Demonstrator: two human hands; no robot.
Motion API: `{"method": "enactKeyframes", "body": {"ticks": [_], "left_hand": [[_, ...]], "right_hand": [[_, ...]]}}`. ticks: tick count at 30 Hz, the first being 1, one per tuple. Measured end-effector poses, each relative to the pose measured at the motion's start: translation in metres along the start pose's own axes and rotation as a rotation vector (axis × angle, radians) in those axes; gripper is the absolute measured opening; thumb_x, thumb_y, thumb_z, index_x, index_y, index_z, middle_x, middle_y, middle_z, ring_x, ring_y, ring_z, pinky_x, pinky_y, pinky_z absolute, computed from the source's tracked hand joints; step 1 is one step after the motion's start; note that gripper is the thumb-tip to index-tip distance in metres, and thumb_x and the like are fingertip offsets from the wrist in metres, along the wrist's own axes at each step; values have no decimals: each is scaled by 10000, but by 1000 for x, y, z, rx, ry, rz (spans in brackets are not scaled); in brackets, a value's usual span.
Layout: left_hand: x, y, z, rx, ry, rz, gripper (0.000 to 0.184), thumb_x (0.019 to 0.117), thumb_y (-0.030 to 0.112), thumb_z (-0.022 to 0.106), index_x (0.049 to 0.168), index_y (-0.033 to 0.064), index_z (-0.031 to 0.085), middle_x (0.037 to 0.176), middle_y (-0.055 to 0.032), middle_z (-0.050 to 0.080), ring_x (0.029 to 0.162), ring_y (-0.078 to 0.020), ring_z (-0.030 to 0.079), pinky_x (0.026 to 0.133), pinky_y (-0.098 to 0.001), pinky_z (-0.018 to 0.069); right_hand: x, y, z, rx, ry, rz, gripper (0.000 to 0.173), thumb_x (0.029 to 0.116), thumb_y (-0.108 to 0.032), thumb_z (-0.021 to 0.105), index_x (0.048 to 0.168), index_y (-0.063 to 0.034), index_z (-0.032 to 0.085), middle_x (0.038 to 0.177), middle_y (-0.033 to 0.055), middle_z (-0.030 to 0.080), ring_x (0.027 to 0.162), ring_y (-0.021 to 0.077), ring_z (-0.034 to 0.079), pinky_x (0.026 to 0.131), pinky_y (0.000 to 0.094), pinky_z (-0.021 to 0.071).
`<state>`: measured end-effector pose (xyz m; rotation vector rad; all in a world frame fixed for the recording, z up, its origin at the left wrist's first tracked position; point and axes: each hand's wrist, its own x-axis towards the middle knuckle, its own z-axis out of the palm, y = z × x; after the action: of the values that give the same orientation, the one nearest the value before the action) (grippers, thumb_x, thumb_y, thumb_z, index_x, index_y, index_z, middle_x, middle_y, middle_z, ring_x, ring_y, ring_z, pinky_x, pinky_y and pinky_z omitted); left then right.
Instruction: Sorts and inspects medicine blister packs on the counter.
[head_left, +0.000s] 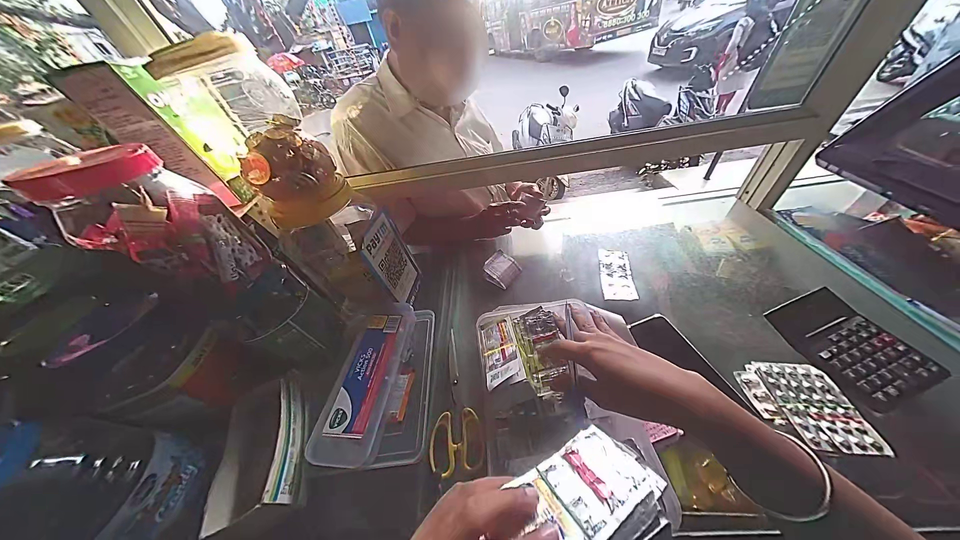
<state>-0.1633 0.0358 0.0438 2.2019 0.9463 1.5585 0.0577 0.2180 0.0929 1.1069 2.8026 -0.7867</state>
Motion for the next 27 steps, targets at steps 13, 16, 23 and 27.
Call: {"method": "enactKeyframes", "body": {"ticks": [13,16,23,27], "left_hand": [[8,-46,-4,139,-608,-85,399,965,274,609,1360,291,663,1489,-32,567,1510,-433,264,1131,-745,110],[16,-49,-9,120,-736,-148,528,946,577,579,1402,316,631,1540,-40,510,1511,-466,239,1084,-815,56],[36,-50,-1,435,-114,-24,441,986,526,584,1080,130,753,1049,-26,769,1097,-92,669,1046,-339,432],[52,-75,12,776,-195,-76,616,871,554,653,1350,167,665,1362,-118,655,1273,-373,600,971,-591,491]], "right_hand": [[-69,43,59,347,606,-419,285,990,-336,660,1138,-103,731,1222,33,746,1302,132,612,1174,381,421],[-81,23,81,155,495,-428,311,974,-388,665,1097,-112,743,1202,41,756,1332,236,599,1202,639,239],[-87,11,77,5,567,-375,324,990,-445,629,1024,-138,728,1038,0,779,1141,157,708,1196,632,256],[-83,11,83,13,667,-327,349,1001,-469,603,1067,-148,722,1117,0,769,1227,144,662,1213,543,301]]}}
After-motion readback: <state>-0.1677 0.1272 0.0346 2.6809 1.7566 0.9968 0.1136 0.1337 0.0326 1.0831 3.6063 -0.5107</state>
